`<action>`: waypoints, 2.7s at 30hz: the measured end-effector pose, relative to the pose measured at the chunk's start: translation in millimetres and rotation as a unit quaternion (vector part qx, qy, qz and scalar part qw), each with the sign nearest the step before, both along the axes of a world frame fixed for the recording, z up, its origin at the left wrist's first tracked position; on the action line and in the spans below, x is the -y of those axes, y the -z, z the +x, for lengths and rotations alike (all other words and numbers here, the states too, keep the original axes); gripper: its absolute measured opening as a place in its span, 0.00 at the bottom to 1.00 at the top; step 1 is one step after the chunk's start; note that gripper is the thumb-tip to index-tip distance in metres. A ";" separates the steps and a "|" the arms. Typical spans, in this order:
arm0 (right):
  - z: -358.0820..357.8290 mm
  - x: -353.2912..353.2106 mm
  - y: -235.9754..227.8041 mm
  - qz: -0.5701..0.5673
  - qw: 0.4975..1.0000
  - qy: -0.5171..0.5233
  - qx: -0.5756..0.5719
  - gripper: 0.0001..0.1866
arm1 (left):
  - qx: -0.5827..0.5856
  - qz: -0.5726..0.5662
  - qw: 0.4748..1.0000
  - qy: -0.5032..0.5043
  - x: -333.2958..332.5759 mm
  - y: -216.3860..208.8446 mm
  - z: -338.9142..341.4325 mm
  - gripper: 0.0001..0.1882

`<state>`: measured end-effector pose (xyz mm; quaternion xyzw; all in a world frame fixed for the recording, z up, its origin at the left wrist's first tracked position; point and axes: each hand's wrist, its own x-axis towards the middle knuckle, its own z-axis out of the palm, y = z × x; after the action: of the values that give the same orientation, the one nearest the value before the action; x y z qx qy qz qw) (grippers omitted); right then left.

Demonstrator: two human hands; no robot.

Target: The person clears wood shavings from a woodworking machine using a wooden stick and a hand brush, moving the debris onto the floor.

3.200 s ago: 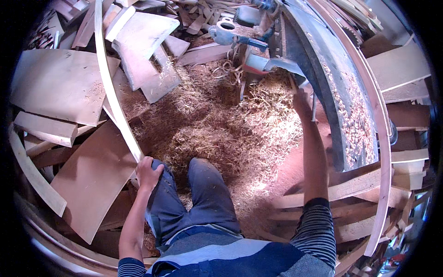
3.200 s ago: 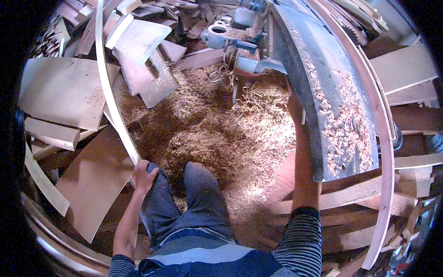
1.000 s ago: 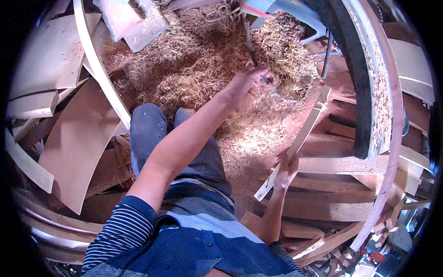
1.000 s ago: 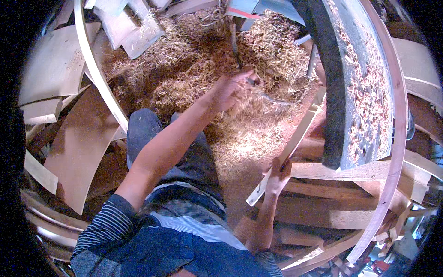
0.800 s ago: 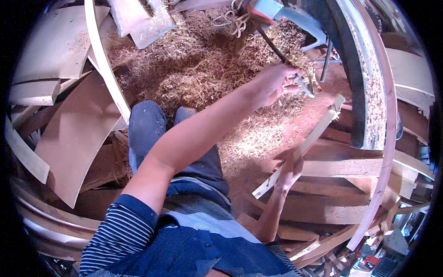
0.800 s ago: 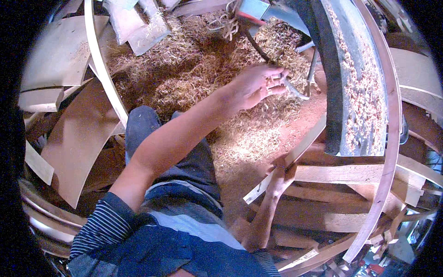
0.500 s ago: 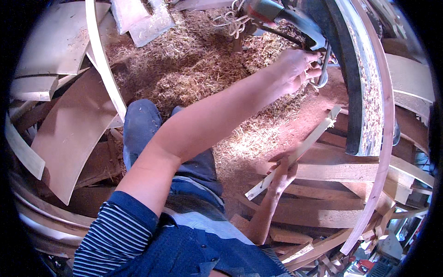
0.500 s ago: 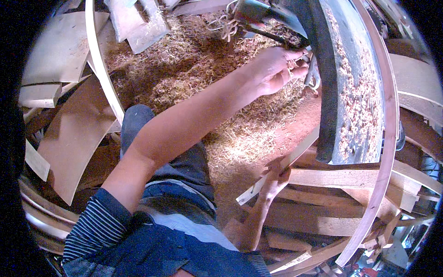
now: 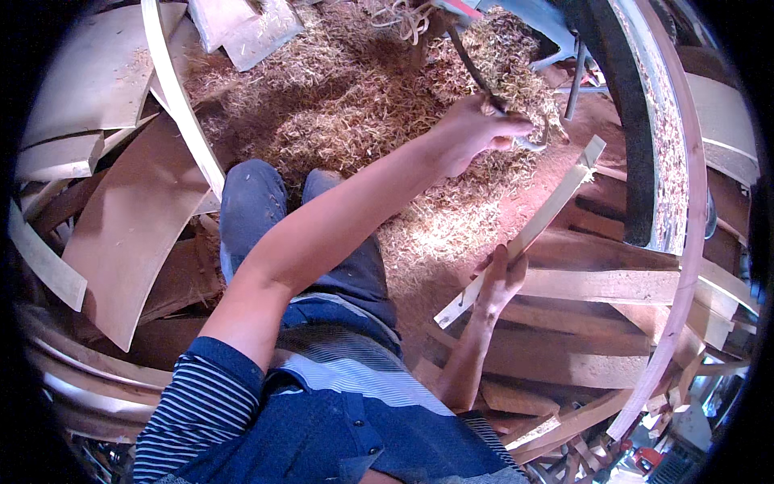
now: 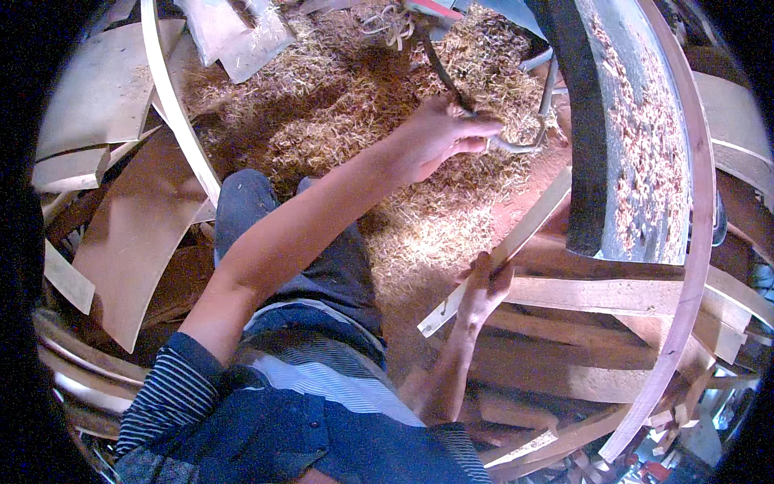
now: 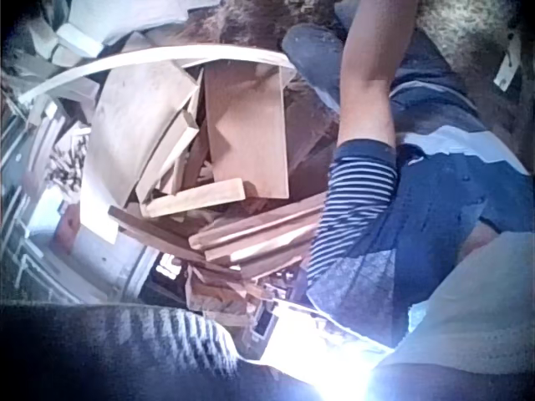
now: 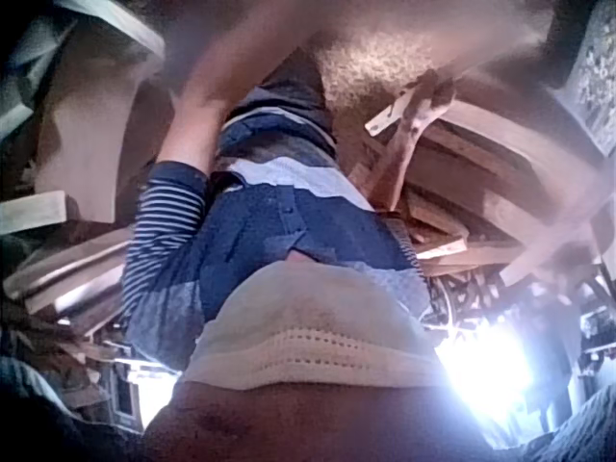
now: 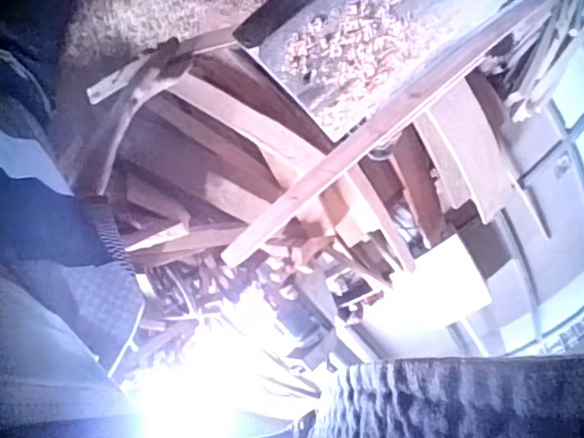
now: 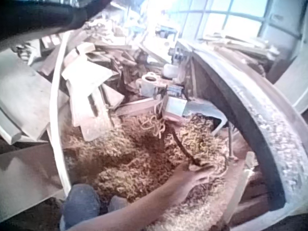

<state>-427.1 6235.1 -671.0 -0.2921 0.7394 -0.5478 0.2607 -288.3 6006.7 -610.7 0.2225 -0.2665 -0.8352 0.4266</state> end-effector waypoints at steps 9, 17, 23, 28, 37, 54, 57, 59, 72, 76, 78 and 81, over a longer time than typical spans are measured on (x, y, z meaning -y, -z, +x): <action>7.9 124.9 -50.0 -0.093 0.986 0.010 0.137 0.11 | 0.044 -0.078 0.995 -0.032 -4.2 -28.5 1.3 0.13; -108.8 235.8 15.8 -0.228 0.916 -0.069 0.323 0.14 | 0.100 -0.042 0.993 -0.038 -16.8 2.6 -2.8 0.13; -166.6 214.2 44.1 -0.131 0.916 -0.208 0.319 0.11 | 0.069 0.029 0.996 -0.044 -18.2 35.5 0.5 0.15; -116.8 192.3 24.5 -0.125 0.924 -0.081 0.351 0.13 | 0.092 0.027 0.995 -0.036 -15.9 38.9 9.3 0.18; -125.5 188.8 -18.4 -0.260 0.915 -0.088 0.295 0.07 | 0.150 -0.201 0.967 -0.050 -7.6 10.6 -1.1 0.15; -194.4 320.4 -105.7 -0.270 0.803 -0.328 0.419 0.17 | -0.136 -0.244 0.950 -0.143 104.1 -25.8 -76.1 0.31; -238.9 333.9 -94.6 -0.302 0.829 -0.323 0.343 0.16 | 0.212 -0.260 0.939 -0.075 49.1 -26.9 -33.3 0.16; -241.2 335.9 -96.2 -0.256 0.841 -0.308 0.365 0.15 | 0.370 -0.296 0.881 -0.008 32.1 4.3 6.1 0.19; -329.8 386.8 -96.2 -0.201 0.926 0.005 0.318 0.11 | 0.581 -0.195 0.768 -0.188 -159.1 162.9 294.6 0.17; -342.9 398.9 -97.9 -0.149 0.957 0.008 0.249 0.10 | 0.599 -0.178 0.750 -0.216 -176.0 153.4 304.8 0.14; -349.0 401.6 -104.0 -0.116 0.973 -0.005 0.197 0.10 | 0.590 -0.143 0.761 -0.228 -177.8 152.9 303.2 0.14; -360.0 390.3 -113.0 -0.070 0.993 -0.033 0.084 0.10 | 0.589 -0.128 0.762 -0.238 -179.0 150.8 300.4 0.13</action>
<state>-787.1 5844.8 -558.0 -0.2870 0.6647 -0.6118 0.3186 12.1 6185.7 -761.5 0.6702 -0.5080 -0.3691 0.3955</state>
